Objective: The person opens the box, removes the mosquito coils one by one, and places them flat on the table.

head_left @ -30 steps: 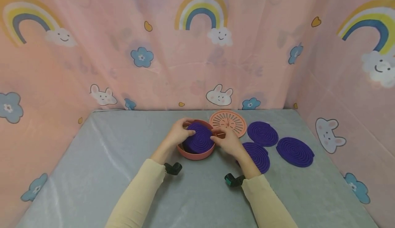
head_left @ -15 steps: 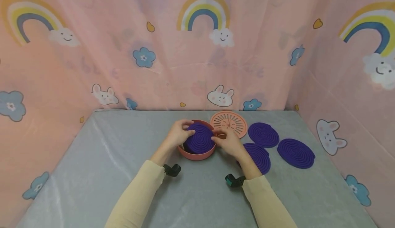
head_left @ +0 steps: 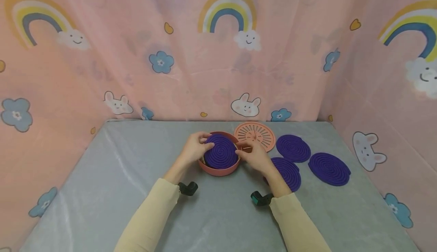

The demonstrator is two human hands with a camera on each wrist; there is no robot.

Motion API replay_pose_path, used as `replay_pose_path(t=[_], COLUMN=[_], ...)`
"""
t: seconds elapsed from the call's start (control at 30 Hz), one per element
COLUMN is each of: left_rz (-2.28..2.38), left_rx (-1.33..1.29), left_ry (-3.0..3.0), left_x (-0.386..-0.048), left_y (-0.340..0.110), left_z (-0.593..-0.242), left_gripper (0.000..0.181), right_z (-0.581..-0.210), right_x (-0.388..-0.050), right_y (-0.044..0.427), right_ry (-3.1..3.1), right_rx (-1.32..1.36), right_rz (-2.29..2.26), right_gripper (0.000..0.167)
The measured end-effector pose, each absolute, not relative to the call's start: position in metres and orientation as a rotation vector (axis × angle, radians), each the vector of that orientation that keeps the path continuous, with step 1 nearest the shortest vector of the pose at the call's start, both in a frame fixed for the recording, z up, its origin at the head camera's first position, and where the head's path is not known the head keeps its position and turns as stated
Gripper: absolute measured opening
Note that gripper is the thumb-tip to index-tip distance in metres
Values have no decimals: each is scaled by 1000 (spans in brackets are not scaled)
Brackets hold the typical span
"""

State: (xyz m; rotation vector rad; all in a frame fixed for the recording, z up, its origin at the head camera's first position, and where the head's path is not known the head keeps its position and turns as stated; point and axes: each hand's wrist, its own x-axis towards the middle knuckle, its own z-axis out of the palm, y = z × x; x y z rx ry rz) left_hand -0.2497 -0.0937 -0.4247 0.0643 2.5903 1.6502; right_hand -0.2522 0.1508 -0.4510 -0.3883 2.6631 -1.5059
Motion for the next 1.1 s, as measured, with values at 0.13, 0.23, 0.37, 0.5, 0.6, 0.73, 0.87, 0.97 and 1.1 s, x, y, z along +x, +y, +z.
replay_pose_path(t=[0.13,0.23,0.37,0.5,0.6,0.73,0.87,0.97,1.1], left_rz=[1676,1712,1756,1806,1842,1876,1933,1962,1955], left_rx=[75,83,83,99,122,129,130,144,138], left_ry=[2630,2630,2603,2575,2547,2518,2491,2488,2524], left_x=[-246,-243,-241,-240,-238,-235,-233,-231,-228], left_y=[-97,-100,-107,-115,-121,-130,-140,-149,-164], left_z=[-422,-420,-419,-419,-417,-413,-410,-408,-406], left_gripper=[36,36,37,40,44,49,49,50,51], right_z=[-452,-452,-453,-453,-453,-453,-453,-452,-451], right_x=[-253,-253,-253,-254,-253,-253,-253,-252,-252], right_y=[150,150,150,150,149,149,149,149,149], right_ry=[2655,2649,2659,2672,2673,2684,2690,2683,2671], right_rx=[-388,-388,-396,-387,-377,-376,-377,-371,-365], right_rz=[-1516,-1518,-1504,-1483,-1476,-1462,-1454,-1459,-1465], right_gripper=[33,32,33,33,33,33,33,34,34])
